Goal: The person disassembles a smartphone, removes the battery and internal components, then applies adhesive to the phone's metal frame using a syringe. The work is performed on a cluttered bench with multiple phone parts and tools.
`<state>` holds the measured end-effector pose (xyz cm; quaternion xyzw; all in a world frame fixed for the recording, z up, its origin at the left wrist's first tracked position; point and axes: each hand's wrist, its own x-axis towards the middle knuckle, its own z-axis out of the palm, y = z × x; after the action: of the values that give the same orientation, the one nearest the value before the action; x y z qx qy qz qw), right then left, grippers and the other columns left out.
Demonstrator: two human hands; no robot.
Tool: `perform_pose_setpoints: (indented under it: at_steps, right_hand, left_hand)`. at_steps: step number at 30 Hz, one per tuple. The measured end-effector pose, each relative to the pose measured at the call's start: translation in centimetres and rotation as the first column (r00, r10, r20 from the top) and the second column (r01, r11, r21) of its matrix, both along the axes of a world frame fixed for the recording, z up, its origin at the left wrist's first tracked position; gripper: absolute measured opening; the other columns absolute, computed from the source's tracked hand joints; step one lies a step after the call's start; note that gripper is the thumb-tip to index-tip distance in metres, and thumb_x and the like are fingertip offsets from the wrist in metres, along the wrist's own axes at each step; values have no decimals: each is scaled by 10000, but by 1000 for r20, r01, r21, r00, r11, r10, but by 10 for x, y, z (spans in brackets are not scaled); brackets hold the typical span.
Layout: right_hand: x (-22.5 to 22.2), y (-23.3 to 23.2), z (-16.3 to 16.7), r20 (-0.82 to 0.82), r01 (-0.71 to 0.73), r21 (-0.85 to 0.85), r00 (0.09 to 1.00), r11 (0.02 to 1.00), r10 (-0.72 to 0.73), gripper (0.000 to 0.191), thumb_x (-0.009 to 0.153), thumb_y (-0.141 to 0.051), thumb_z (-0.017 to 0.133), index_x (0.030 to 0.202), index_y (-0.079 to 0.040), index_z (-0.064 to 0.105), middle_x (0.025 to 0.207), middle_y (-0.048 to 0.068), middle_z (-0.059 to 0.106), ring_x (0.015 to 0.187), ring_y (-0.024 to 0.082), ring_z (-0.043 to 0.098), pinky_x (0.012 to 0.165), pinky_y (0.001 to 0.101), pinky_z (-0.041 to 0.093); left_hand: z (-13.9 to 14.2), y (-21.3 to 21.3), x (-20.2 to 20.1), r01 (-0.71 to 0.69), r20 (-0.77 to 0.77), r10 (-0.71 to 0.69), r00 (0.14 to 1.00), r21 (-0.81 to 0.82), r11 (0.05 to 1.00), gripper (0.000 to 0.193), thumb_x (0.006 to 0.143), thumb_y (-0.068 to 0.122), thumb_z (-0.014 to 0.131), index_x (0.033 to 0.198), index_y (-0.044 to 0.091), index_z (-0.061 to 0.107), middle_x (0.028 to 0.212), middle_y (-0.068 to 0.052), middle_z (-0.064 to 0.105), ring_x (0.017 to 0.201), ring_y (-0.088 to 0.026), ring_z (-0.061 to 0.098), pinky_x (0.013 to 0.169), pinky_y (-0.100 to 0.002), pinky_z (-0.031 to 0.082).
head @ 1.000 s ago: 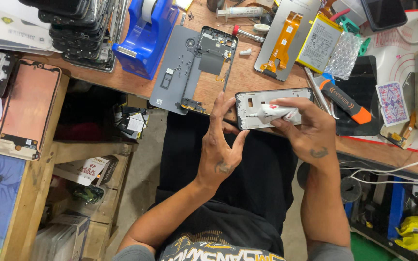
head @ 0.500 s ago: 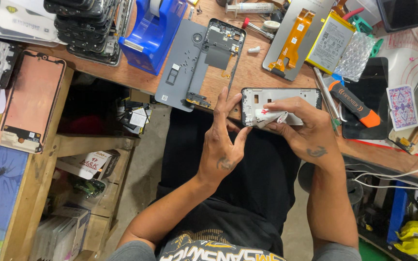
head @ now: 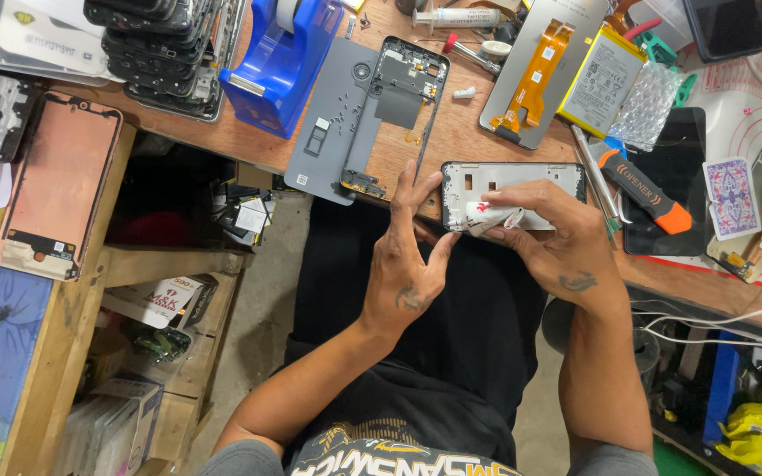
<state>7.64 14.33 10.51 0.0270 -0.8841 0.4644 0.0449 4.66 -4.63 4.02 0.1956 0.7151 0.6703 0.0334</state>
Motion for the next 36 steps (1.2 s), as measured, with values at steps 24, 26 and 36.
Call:
perform_pose_setpoints:
  at_steps: [24, 26, 36]
  right_hand:
    - [-1, 1, -1, -101, -11, 119, 995, 993, 23, 444, 775, 109, 764, 1191, -36, 708, 1168, 144, 724, 1113, 253, 715, 934, 345, 589]
    - [-1, 0, -2, -111, -3, 137, 994, 991, 18, 449, 768, 114, 761, 1189, -34, 708, 1167, 144, 727, 1116, 259, 718, 945, 354, 577]
    - [-2, -1, -3, -129, 13, 121, 992, 993, 3, 433, 770, 109, 767, 1174, -36, 709, 1149, 140, 727, 1104, 258, 716, 949, 347, 568]
  left_hand:
    - [-2, 0, 1, -3, 5, 3, 1000, -5, 1000, 944, 891, -64, 721, 1621, 23, 130, 1549, -173, 524, 1202, -325, 708, 890, -311, 630]
    - [-1, 1, 1, -13, -34, 13, 999, -6, 1000, 948, 894, -67, 724, 1626, 25, 129, 1544, -174, 523, 1250, -340, 685, 909, -315, 630]
    - [1, 0, 1, -14, -3, 14, 1000, -37, 999, 942, 890, -47, 726, 1619, 18, 133, 1540, -166, 532, 1222, -320, 694, 883, -314, 618]
